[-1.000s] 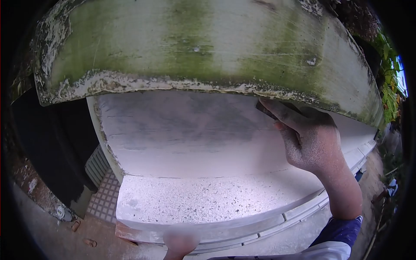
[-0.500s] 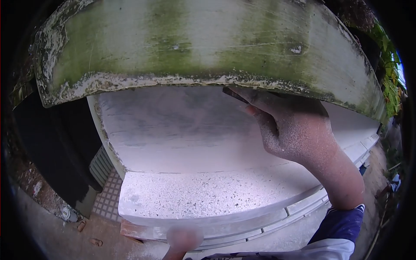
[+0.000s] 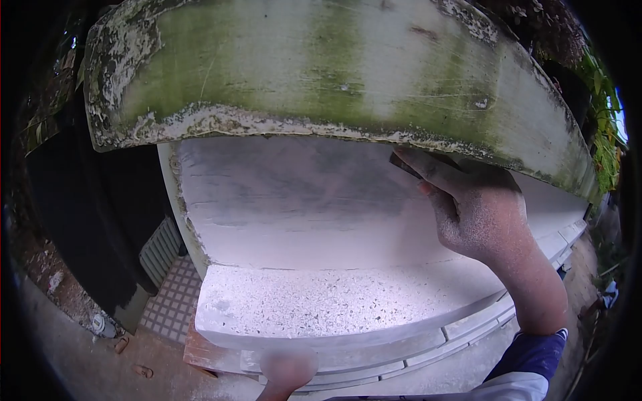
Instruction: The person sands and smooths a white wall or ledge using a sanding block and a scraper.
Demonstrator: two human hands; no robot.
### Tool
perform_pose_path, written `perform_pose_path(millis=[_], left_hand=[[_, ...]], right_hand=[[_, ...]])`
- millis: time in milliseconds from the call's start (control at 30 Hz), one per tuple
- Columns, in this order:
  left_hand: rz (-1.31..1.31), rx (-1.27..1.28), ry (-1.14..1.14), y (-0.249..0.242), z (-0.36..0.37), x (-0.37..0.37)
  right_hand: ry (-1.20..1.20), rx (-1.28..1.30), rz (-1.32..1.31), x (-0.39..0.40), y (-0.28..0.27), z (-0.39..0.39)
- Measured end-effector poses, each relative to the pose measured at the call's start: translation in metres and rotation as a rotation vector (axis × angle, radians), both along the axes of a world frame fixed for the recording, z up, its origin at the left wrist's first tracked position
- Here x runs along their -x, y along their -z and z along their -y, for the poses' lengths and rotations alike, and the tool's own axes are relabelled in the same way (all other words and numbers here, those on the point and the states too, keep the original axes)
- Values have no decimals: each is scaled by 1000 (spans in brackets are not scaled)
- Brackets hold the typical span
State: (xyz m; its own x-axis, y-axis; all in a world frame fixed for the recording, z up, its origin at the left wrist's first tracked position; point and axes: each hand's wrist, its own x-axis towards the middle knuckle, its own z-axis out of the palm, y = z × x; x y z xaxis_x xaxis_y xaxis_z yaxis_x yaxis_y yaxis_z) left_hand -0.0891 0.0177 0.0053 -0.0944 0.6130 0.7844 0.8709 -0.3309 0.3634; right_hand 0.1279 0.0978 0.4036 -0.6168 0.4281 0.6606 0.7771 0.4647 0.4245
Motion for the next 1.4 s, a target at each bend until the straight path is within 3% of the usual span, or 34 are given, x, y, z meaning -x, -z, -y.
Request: perform_pose_path(millis=[367,467,633,733,833,1000,1200,1333,1400], left_hand=[[-2,-44,13,2,1,1],[-4,24,17,0,5,2],[-18,56,7,-4,1,0],[-23,52,46,-6,3,1],[-7,27,36,-4,1,1],[-41,114,2,3,9,1],[17,-35,23,-6,0,0],[-22,42,9,-3,6,-1],[-27,37,-10,-5,2,3]], right_hand=[[-57,-18,-3,19,-2,-10],[84,106,-9,16,-4,-1],[-70,-11,1,15,-1,-3],[75,161,-10,26,-6,6],[-109,-28,2,12,3,-3],[-20,142,-7,35,-3,2],[-165,-96,16,25,6,-7],[10,123,28,62,-8,12],[15,44,46,60,-9,15]])
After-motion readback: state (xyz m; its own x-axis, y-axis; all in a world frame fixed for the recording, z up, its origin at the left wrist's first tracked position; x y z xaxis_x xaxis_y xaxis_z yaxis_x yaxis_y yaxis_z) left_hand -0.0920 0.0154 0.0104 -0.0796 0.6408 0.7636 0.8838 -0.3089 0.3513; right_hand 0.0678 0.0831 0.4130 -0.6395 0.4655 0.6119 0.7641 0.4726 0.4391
